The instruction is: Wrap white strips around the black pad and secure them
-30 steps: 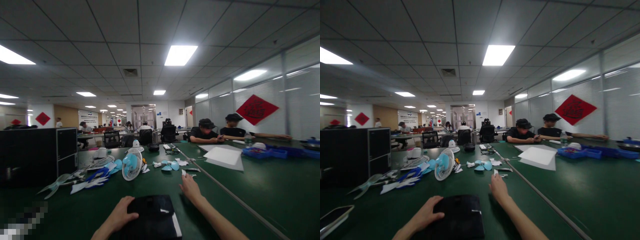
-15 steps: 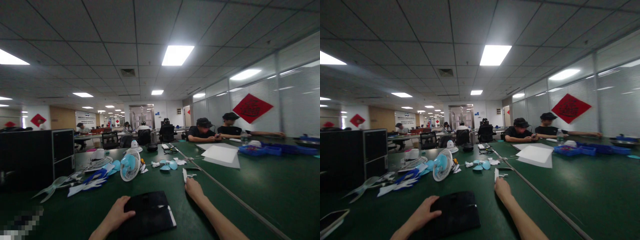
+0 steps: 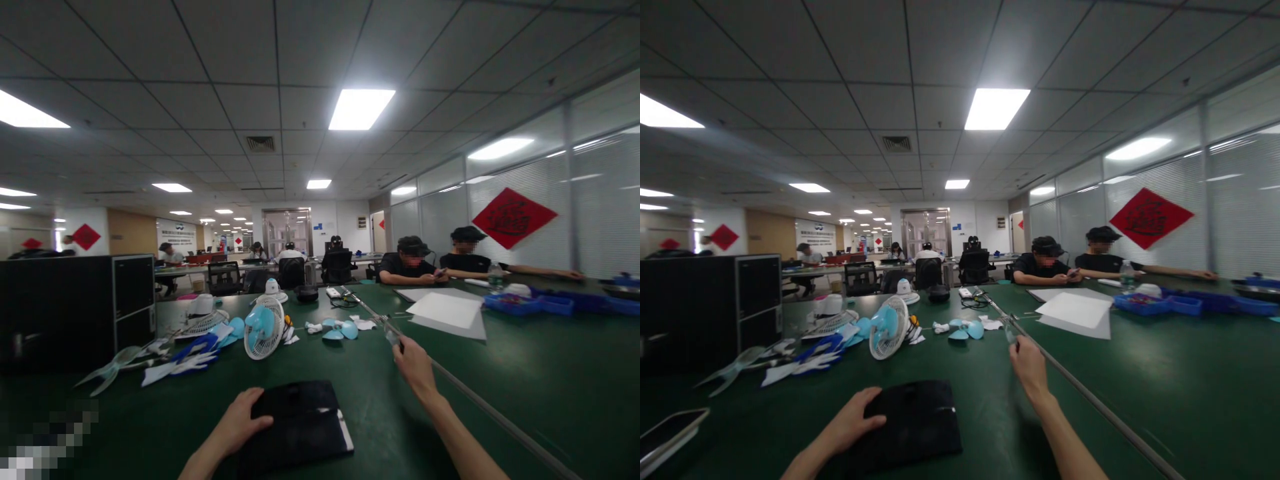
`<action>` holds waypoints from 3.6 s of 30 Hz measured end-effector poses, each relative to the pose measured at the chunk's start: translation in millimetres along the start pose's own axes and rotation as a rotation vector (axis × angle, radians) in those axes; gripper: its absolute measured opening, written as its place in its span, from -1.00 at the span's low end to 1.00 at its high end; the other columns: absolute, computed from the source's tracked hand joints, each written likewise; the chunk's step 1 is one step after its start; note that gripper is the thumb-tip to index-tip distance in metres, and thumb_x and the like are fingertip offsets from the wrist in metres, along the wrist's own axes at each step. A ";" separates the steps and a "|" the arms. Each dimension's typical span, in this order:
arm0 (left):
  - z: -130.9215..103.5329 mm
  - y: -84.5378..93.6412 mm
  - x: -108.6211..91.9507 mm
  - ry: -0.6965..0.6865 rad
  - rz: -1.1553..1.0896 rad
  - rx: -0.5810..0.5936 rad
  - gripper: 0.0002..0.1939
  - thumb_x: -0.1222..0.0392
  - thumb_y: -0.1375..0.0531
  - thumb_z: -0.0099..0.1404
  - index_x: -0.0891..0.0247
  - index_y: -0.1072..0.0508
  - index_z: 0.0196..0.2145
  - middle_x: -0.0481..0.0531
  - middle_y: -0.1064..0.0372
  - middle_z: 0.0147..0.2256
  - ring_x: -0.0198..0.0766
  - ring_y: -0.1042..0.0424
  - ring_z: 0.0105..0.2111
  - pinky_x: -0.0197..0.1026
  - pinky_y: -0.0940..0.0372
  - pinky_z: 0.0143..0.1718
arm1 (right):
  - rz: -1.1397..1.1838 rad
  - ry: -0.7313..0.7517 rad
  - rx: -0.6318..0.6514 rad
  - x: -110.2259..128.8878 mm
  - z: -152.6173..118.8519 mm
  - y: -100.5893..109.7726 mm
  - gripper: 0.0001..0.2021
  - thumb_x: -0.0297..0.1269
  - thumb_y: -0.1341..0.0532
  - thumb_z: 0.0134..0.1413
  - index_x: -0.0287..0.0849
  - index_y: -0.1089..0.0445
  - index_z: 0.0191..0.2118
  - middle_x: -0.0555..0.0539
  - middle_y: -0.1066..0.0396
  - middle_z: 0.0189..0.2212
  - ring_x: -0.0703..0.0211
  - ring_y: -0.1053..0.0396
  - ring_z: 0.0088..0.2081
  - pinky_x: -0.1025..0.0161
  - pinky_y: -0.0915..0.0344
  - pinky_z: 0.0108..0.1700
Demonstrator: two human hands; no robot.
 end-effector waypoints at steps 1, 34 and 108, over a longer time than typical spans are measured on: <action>-0.5 0.4 -0.3 0.005 -0.011 -0.002 -0.09 -0.24 -0.22 0.04 0.35 -0.22 0.23 0.20 -0.12 0.27 0.00 -0.09 0.27 -0.10 0.05 0.29 | 0.092 0.021 -0.030 8.3 -3.2 4.4 -0.73 -0.31 0.01 0.18 -0.23 -0.42 -0.24 -0.20 -0.50 -0.25 0.02 -0.42 -0.24 0.24 -0.19 -0.23; -22.5 20.2 -41.9 -0.017 -0.724 0.081 -0.49 -0.26 -0.25 0.02 0.31 -0.44 -0.39 -0.18 -0.21 -0.57 -0.45 -0.13 -0.62 -0.35 0.03 -0.63 | 1.067 0.004 0.929 128.1 -112.8 -73.7 -0.79 -0.25 -0.28 -0.19 -0.25 -0.44 -0.36 0.07 -0.33 -0.53 0.33 -0.23 -0.50 0.38 -0.07 -0.46; -41.9 -19.5 -88.3 -0.402 0.097 0.191 -0.53 0.47 0.03 0.14 0.07 -0.50 -0.15 -0.04 -0.31 -0.17 -0.26 -0.27 -0.15 -0.24 -0.13 -0.13 | 0.282 1.185 0.742 204.2 -231.9 -59.8 -0.63 -0.22 -0.17 0.20 -0.16 -0.33 0.10 -0.14 -0.40 0.04 0.06 -0.29 0.09 0.17 -0.13 0.16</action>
Point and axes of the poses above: each hand's wrist, its own z-axis towards the middle knuckle, its own y-axis out of the back of the hand, x = y × z, the point moved 9 cm from there along z, towards the middle knuckle
